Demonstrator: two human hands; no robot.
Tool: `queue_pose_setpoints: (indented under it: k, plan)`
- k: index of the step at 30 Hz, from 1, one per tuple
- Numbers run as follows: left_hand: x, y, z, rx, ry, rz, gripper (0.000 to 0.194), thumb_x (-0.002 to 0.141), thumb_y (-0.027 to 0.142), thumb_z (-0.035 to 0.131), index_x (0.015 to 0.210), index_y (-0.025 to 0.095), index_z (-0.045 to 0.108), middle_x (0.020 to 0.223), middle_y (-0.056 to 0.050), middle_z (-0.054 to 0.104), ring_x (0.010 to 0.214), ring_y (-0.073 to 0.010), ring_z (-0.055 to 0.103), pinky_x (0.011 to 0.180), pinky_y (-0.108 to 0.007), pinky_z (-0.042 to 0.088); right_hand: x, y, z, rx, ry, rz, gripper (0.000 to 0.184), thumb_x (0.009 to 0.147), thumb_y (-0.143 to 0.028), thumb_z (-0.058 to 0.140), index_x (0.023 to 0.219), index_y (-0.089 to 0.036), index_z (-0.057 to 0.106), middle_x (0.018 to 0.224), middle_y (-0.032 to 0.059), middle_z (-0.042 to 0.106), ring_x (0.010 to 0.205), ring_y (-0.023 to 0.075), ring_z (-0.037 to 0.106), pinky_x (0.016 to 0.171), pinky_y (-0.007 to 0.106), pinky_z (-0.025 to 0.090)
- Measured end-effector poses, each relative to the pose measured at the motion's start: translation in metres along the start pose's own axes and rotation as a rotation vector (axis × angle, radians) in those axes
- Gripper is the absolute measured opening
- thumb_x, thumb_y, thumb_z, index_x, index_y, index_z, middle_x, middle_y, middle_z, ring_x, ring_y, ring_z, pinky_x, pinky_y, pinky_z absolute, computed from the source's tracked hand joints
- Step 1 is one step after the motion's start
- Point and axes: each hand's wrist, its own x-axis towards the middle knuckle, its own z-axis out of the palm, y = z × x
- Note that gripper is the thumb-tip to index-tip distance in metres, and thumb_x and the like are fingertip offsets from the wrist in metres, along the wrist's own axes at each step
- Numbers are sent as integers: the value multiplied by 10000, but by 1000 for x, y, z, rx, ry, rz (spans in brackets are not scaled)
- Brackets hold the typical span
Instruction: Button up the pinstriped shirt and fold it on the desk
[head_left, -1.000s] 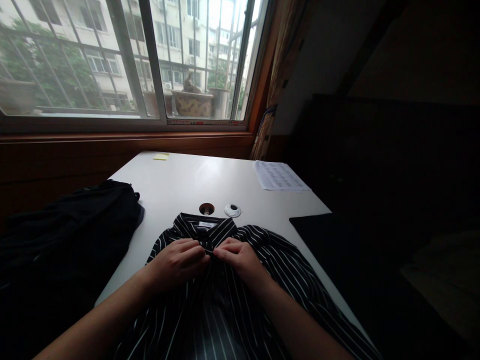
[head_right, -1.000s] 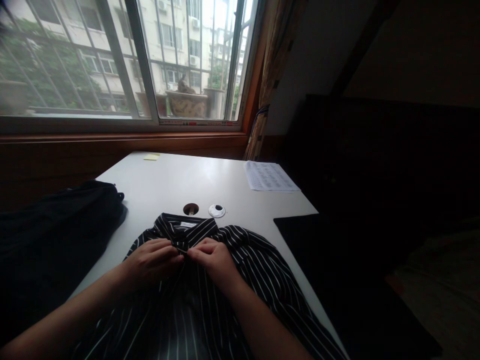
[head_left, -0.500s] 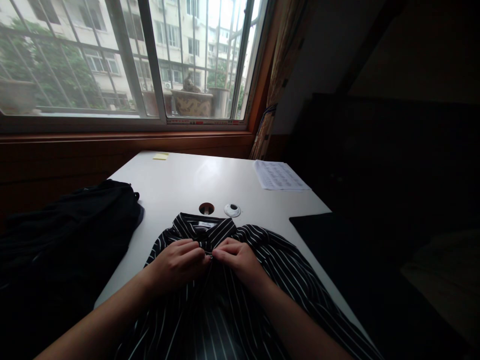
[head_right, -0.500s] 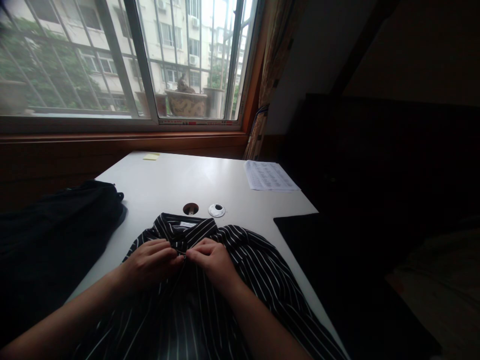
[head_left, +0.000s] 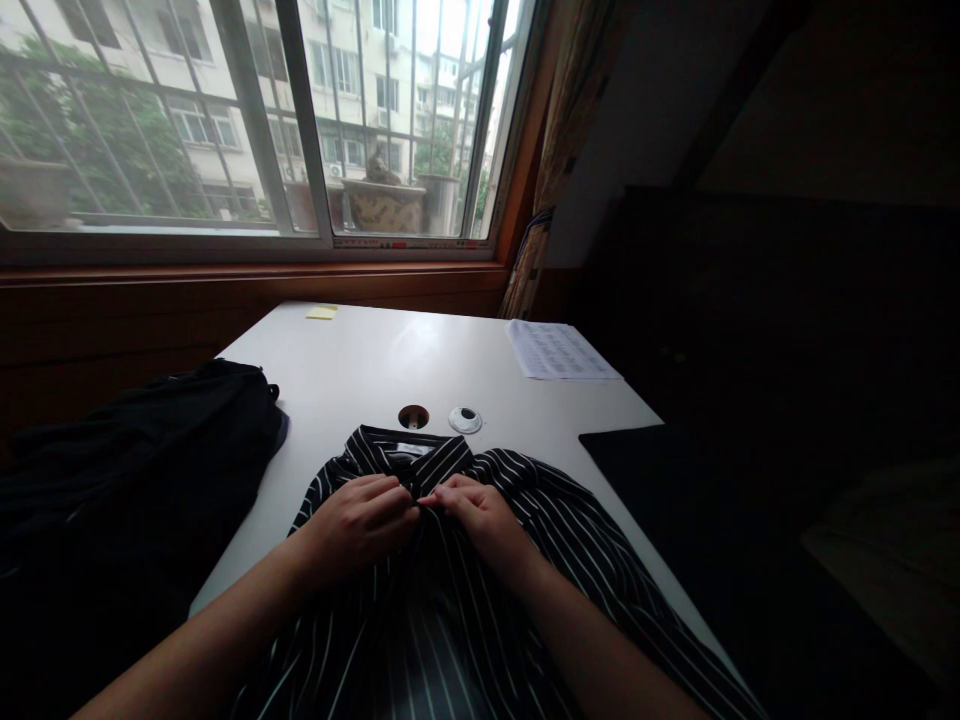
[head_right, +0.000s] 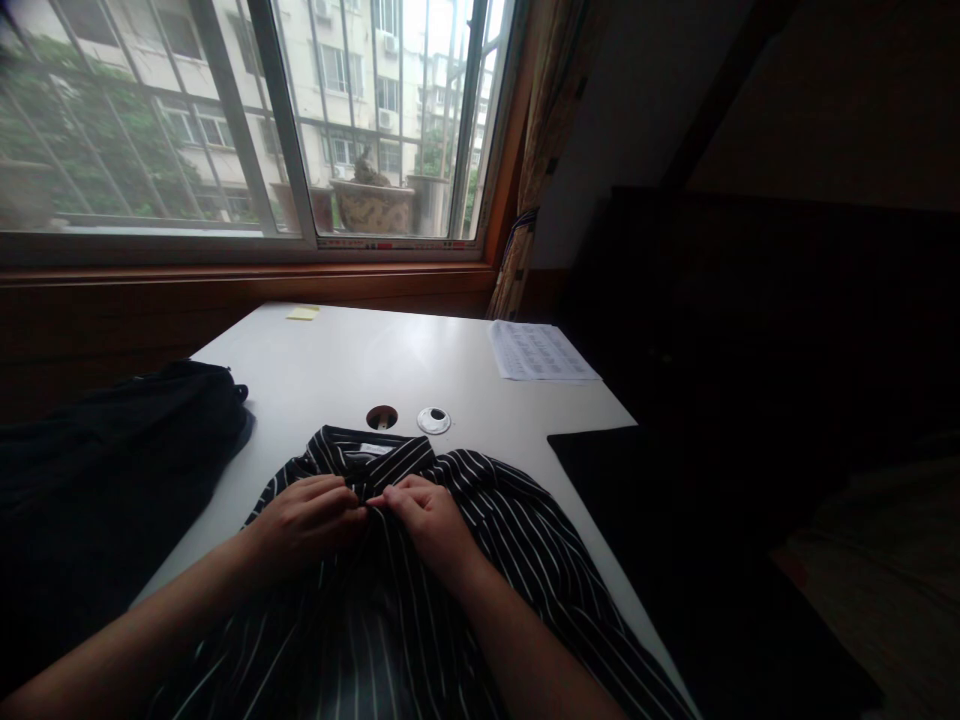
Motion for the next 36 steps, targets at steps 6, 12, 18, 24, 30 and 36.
queue_pose_setpoints:
  k: [6,12,18,24,30,36]
  plan:
    - [1,1,-2,-47,2,-43,70,975,166,531,996,171,597,818,-24,624,681,-145,547,618,-296,499,-1,-5,-2,-7,-34,0,251,936,-319,578,922,-240,816,899,31,681,913,188,632,863,314,477]
    - [2,2,-3,-60,56,-82,218,976,191,537,1191,187,577,915,-43,663,780,-168,616,691,-322,560,-1,-5,-3,-2,-48,-10,166,885,-298,660,892,-224,809,909,32,682,919,193,641,873,320,486]
    - [4,2,-4,-60,39,-63,150,971,167,531,1109,171,591,875,-38,645,718,-158,586,626,-305,538,0,-3,-3,-13,-53,-8,162,857,-268,689,967,-245,806,920,32,678,911,190,641,853,322,498]
    - [0,-1,-1,-73,-2,-60,112,986,180,491,1000,164,602,841,-41,627,699,-147,576,627,-294,533,0,-1,-3,1,-64,-10,158,843,-292,711,965,-256,805,929,28,672,910,189,640,849,323,506]
    - [-4,-2,3,-80,-23,-52,77,980,172,520,974,162,596,839,-38,619,693,-152,544,625,-302,508,-1,-5,-3,29,-64,8,154,821,-256,729,952,-247,809,918,30,665,894,186,635,839,321,495]
    - [-4,-2,2,-59,-39,-43,62,978,163,527,955,159,585,829,-32,609,684,-154,523,627,-306,484,-1,-4,-3,24,-74,-6,155,818,-246,737,956,-247,807,931,29,665,903,186,631,858,326,491]
